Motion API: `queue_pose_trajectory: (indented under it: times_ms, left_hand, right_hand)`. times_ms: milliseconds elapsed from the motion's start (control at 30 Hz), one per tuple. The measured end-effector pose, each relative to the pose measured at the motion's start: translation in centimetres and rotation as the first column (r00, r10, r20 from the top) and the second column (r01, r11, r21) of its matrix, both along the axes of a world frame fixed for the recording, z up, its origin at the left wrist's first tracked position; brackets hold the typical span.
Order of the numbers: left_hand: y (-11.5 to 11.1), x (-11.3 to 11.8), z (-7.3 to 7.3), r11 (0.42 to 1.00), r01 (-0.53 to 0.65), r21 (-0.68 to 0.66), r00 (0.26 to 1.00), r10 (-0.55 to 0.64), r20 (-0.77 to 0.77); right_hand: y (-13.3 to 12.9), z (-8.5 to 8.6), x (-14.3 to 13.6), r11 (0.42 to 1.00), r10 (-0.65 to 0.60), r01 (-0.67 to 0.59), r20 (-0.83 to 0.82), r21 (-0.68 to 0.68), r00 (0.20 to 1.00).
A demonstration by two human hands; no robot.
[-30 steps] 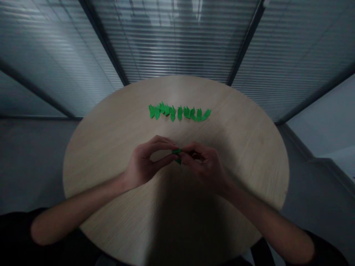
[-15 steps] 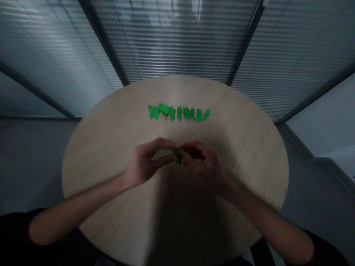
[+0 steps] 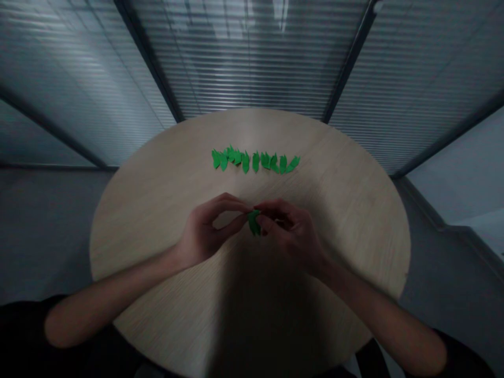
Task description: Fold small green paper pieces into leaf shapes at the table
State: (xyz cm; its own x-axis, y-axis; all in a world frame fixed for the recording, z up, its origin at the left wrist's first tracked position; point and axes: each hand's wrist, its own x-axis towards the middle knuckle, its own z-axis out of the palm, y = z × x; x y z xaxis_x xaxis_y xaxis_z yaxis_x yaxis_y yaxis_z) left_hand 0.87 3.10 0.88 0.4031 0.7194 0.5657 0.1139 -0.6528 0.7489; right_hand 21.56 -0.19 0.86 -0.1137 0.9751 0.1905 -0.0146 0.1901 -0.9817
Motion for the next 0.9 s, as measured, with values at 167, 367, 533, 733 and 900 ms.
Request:
queue_pose_trajectory:
  times_ms: [167,367,533,733,900]
  left_hand:
    - [-0.21,0.0,-0.08,0.997,-0.009,0.074,1.0,0.009,-0.008]
    - [-0.53,0.17,-0.13,0.998,-0.018,0.058,1.0,0.018,0.002]
    - [-0.57,0.26,0.04,0.999,-0.008,-0.049,1.0,0.008,0.009]
    - [-0.78,0.38,0.32,0.986,0.048,-0.157,0.998,-0.042,0.044]
    - [-0.89,0.62,0.11,0.964,0.035,-0.263,0.997,-0.015,0.078]
  right_hand:
    - [-0.21,0.0,-0.23,0.999,-0.023,0.021,0.059,0.03,0.998]
    - [-0.35,-0.16,-0.37,0.998,-0.023,0.019,0.075,0.055,0.997]
    - [-0.33,-0.19,-0.44,0.997,-0.05,0.045,0.089,0.058,0.995]
    - [-0.2,-0.31,-0.45,0.994,-0.096,0.09,0.092,0.068,0.991]
    - [-0.37,-0.09,-0.59,0.99,-0.113,0.098,0.153,0.102,0.982]
